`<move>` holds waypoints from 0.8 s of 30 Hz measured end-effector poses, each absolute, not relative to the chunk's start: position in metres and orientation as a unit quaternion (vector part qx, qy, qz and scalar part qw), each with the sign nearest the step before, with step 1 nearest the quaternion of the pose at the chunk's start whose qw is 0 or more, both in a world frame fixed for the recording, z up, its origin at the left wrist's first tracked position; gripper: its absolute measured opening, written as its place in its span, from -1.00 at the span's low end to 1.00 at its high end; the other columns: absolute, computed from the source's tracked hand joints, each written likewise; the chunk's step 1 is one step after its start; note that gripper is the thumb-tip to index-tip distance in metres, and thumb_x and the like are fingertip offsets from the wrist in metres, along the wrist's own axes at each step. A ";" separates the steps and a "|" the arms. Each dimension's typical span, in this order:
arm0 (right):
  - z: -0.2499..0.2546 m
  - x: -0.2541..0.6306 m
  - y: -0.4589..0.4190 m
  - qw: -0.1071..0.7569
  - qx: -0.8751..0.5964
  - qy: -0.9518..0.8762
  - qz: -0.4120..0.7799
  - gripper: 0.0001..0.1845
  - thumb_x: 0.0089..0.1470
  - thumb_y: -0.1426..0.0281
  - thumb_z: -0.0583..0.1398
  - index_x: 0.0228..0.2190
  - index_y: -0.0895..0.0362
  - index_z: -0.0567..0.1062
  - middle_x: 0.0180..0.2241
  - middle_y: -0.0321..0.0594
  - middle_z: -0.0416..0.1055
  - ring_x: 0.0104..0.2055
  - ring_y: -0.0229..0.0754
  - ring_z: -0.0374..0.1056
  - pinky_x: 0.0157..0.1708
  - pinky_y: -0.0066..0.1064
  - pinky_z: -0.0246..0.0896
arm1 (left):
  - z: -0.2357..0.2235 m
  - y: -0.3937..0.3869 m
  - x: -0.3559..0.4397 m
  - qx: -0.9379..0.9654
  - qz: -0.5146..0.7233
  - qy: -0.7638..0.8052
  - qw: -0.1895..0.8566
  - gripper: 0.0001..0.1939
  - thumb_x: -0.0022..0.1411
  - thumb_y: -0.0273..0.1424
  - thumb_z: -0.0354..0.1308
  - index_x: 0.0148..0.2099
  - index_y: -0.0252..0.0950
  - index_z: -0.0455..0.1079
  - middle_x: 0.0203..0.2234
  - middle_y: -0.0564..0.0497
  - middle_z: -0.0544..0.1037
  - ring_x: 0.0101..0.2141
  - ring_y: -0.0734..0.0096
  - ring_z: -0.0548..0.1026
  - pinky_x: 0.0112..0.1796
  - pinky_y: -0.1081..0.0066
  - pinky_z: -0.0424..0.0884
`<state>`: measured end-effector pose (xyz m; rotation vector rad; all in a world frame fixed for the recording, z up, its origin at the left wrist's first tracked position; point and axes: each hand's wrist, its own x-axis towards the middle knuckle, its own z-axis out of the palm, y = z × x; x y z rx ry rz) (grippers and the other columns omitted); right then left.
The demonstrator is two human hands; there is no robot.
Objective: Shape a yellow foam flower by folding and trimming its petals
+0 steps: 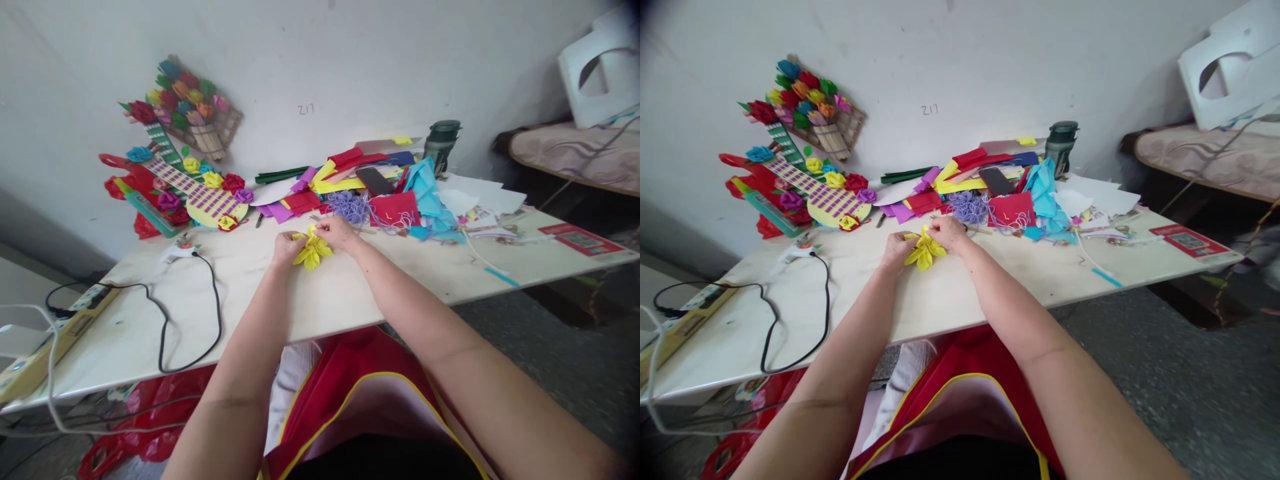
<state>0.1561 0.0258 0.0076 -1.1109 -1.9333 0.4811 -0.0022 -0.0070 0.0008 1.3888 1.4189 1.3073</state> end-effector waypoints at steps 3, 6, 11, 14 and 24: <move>0.009 0.156 0.024 0.402 -0.443 -0.776 0.199 -0.84 -0.13 0.40 0.22 -0.66 0.16 0.46 -0.65 -0.38 0.27 -0.52 -0.33 0.12 -0.46 -0.45 -0.03 | 0.002 -0.009 -0.001 0.540 0.515 0.539 0.391 -0.91 -0.17 -0.42 0.15 -0.56 -0.35 0.40 -0.73 0.13 0.34 -0.66 0.53 0.30 -0.61 0.53 0.13; 0.009 0.157 0.023 0.390 -0.457 -0.773 0.204 -0.86 -0.16 0.43 0.24 -0.67 0.15 0.44 -0.66 -0.39 0.25 -0.52 -0.33 0.12 -0.46 -0.45 -0.05 | 0.004 -0.011 0.000 0.537 0.519 0.525 0.409 -0.90 -0.19 -0.42 0.17 -0.54 -0.36 0.42 -0.72 0.11 0.37 -0.64 0.51 0.34 -0.59 0.52 0.18; 0.011 0.156 0.025 0.401 -0.474 -0.749 0.231 -0.81 -0.18 0.42 0.23 -0.72 0.15 0.37 -0.67 -0.40 0.20 -0.53 -0.33 0.10 -0.44 -0.43 -0.03 | 0.005 -0.012 0.000 0.514 0.542 0.484 0.457 -0.87 -0.23 -0.41 0.21 -0.53 -0.35 0.42 -0.71 0.10 0.39 -0.64 0.49 0.35 -0.56 0.50 0.24; 0.011 0.155 0.026 0.428 -0.450 -0.733 0.278 -0.76 -0.17 0.40 0.21 -0.74 0.15 0.30 -0.67 -0.42 0.17 -0.53 -0.35 0.08 -0.45 -0.44 -0.02 | 0.004 -0.011 0.000 0.482 0.564 0.457 0.490 -0.87 -0.27 -0.40 0.21 -0.56 -0.33 0.39 -0.73 0.09 0.39 -0.64 0.47 0.36 -0.55 0.48 0.27; 0.012 0.153 0.022 0.407 -0.469 -0.736 0.270 -0.83 -0.21 0.41 0.20 -0.72 0.15 0.34 -0.67 -0.40 0.22 -0.52 -0.33 0.12 -0.43 -0.43 -0.02 | 0.001 -0.006 -0.003 0.491 0.525 0.515 0.468 -0.83 -0.27 -0.39 0.28 -0.59 -0.34 0.35 -0.73 0.08 0.40 -0.67 0.49 0.34 -0.61 0.49 0.21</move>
